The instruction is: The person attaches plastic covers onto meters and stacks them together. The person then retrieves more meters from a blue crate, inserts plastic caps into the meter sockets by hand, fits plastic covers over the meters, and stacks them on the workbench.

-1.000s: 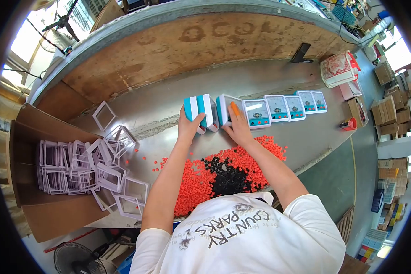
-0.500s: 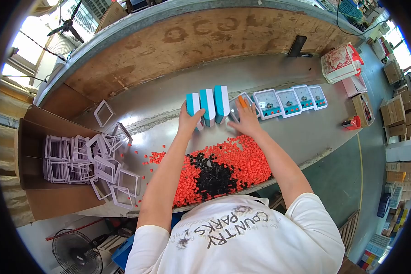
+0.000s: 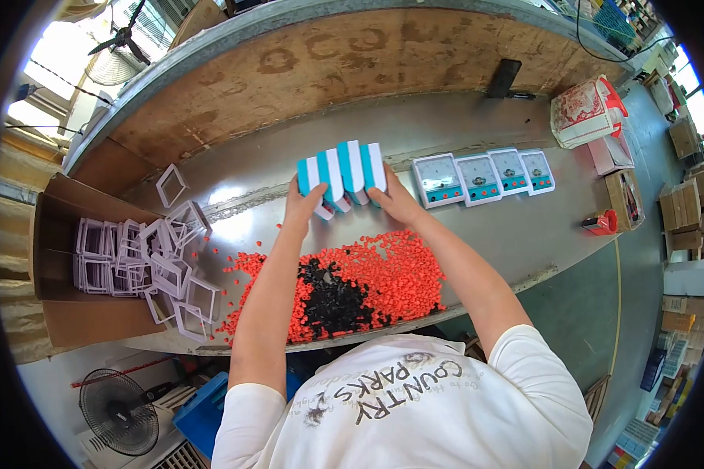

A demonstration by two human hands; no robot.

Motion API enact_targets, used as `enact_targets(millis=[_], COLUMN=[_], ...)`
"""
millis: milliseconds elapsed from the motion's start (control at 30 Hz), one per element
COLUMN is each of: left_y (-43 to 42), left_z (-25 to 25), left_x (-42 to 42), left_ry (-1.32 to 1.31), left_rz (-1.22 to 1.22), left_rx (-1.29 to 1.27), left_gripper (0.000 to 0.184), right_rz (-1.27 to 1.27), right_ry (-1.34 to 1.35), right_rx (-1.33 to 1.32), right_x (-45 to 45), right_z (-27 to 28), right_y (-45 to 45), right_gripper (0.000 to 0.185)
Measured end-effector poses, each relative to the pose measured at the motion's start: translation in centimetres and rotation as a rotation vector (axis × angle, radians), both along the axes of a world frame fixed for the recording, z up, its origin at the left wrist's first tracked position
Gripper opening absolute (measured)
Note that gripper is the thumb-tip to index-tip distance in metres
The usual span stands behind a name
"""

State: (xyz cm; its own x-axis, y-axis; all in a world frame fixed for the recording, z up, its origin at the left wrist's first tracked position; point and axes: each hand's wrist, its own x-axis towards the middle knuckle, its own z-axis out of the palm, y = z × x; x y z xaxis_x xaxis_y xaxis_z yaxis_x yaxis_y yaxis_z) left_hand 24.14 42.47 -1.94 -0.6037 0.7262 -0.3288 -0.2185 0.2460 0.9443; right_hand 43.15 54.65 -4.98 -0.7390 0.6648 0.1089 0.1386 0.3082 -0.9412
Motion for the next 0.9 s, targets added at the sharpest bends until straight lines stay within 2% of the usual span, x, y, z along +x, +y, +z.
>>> enact_targets(millis=[33, 67, 100, 167, 200, 233, 267, 300, 367, 433, 467, 500, 567, 600, 667, 700, 767, 800, 833, 867, 900], left_y=[-0.1, -0.1, 0.2, 0.4, 0.8, 1.4, 2.2, 3.1, 5.1, 7.2, 8.4, 9.5, 11.7, 12.9, 13.5, 13.5, 14.1, 14.1, 14.2, 14.2, 14.3], left_z=[-0.2, -0.5, -1.4, 0.0, 1.2, 2.3, 3.3, 4.3, 4.5, 3.5, 1.5, 0.4, -1.6, -4.5, -1.6, -0.7, -1.1, -0.6, -0.3, -0.2, -0.2], left_x=[-0.1, -0.2, -0.4, 1.1, 2.5, 4.3, 6.4, 9.0, 12.9, 16.4, 17.3, 18.2, 19.5, 19.3, 20.0, 20.4, 20.9, 21.1, 21.2, 21.2, 21.2], left_ry=[0.043, 0.087, 0.321, 0.921, 1.030, 1.010, 0.989, 0.826, 0.817, 0.774, 0.692, 0.693, 0.368, 0.245, 0.155, 0.058, 0.082, 0.057, 0.031, 0.033, 0.008], left_rz=[-0.002, -0.007, 0.057, 0.082, 0.089, 0.032, -0.024, -0.098, -0.307, -0.309, -0.318, -0.323, -0.240, -0.277, -0.326, -0.371, -0.354, -0.361, -0.368, -0.376, -0.371], left_rx=[0.002, 0.003, -0.148, -0.151, -0.018, 0.072, 0.160, 0.255, 0.296, 0.270, 0.202, 0.209, -0.011, 0.055, 0.058, 0.046, 0.018, 0.000, -0.018, -0.019, -0.013], left_gripper=[0.078, 0.078, 0.073, 0.062, 0.048, 0.045, 0.041, 0.040, 0.044, 0.051, 0.063, 0.063, 0.072, 0.076, 0.076, 0.075, 0.074, 0.074, 0.074, 0.074, 0.074], right_rz=[0.034, 0.037, 0.044, 0.051, 0.036, 0.022, 0.042, -0.004, -0.127, -0.112, -0.089, -0.069, -0.051, -0.109, -0.145, -0.199, -0.151, -0.118, -0.113, -0.103, -0.190], right_ry=[-0.051, -0.251, -0.401, -0.658, -0.729, -0.799, -0.709, -0.611, -0.339, -0.301, -0.257, -0.527, -0.810, -0.767, -0.626, -0.452, -0.190, -0.366, -0.577, -0.791, -0.903], right_rx=[0.008, 0.250, 0.421, 0.687, 0.710, 0.728, 0.696, 0.662, 0.550, 0.473, 0.393, 0.565, 0.636, 0.666, 0.605, 0.459, 0.124, 0.391, 0.531, 0.669, 0.679], right_x=[0.6, 1.7, 3.1, 6.4, 8.0, 9.4, 10.3, 10.8, 11.4, 13.0, 13.9, 15.2, 17.9, 19.4, 20.1, 20.1, 20.4, 20.7, 21.3, 22.1, 23.2], right_z=[0.2, 0.4, 1.1, 2.5, 1.5, 0.4, 0.1, 0.2, 0.4, 1.2, 1.7, 2.9, 3.3, 1.1, 0.1, 0.2, 0.4, 0.8, 2.0, 3.0, 2.4], right_y=[0.4, 0.6, 0.6, 1.0, 1.9, 2.6, 3.1, 3.2, 3.3, 4.3, 4.5, 4.8, 6.3, 7.5, 8.5, 8.7, 9.3, 9.5, 9.8, 10.4, 11.3], right_gripper=[0.078, 0.086, 0.091, 0.098, 0.095, 0.093, 0.085, 0.082, 0.082, 0.084, 0.087, 0.090, 0.090, 0.089, 0.087, 0.089, 0.090, 0.089, 0.089, 0.089, 0.082])
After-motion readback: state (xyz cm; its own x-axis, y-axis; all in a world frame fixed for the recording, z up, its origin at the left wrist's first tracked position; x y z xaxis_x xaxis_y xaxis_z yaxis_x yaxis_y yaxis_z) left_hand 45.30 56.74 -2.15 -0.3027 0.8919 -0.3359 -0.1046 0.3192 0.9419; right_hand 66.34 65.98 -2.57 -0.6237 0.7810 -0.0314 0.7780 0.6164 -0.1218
